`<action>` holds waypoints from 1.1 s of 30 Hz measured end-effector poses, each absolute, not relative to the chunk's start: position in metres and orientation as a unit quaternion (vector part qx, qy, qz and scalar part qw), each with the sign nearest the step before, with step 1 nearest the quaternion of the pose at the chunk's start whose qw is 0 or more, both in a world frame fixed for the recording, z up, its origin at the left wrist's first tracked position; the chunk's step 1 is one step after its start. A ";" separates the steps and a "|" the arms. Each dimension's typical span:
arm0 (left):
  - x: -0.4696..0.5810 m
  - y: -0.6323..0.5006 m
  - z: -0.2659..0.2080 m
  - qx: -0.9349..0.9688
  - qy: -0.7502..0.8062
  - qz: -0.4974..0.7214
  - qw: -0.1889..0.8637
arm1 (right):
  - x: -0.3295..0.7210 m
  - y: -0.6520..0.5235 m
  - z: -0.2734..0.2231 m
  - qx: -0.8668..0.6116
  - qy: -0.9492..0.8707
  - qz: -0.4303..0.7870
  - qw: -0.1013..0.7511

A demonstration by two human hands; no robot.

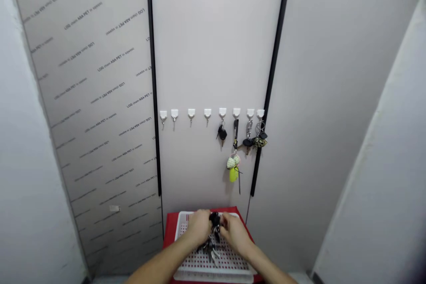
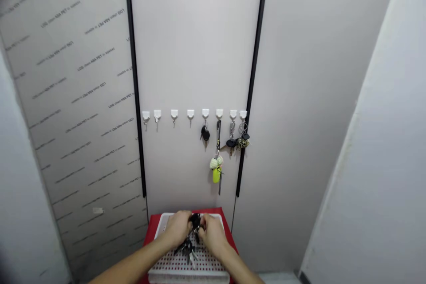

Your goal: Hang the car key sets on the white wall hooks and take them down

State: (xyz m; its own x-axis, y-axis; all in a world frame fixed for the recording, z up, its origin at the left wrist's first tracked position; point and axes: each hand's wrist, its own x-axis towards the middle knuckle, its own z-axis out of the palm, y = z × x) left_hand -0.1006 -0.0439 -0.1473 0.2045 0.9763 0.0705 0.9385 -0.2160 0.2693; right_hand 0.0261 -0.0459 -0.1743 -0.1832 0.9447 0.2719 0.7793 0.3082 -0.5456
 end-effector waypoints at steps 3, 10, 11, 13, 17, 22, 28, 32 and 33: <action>-0.096 -0.047 -0.160 0.781 0.609 0.092 0.102 | 0.029 -0.053 -0.188 -0.570 -0.766 0.150 0.257; -0.093 -0.034 -0.137 0.772 0.621 0.093 0.095 | 0.038 -0.049 -0.160 -0.554 -0.785 0.159 0.227; -0.092 -0.027 -0.121 0.771 0.618 0.125 0.092 | 0.040 -0.046 -0.143 -0.545 -0.787 0.153 0.246; -0.088 -0.010 -0.082 0.753 0.613 0.226 0.080 | 0.045 -0.036 -0.100 -0.520 -0.783 0.118 0.319; -0.071 0.023 -0.003 0.665 0.609 0.432 0.039 | 0.056 -0.012 -0.015 -0.533 -0.691 0.013 0.489; -0.043 0.039 0.040 0.614 0.615 0.494 0.009 | 0.066 0.023 0.031 -0.603 -0.594 -0.060 0.530; -0.033 0.047 0.040 0.623 0.647 0.439 0.033 | 0.067 0.046 0.033 -0.649 -0.633 -0.073 0.415; -0.042 0.050 0.050 0.643 0.615 0.450 0.066 | 0.067 0.047 0.041 -0.627 -0.637 -0.110 0.435; -0.045 0.050 0.055 0.649 0.603 0.458 0.075 | 0.067 0.046 0.045 -0.620 -0.633 -0.120 0.449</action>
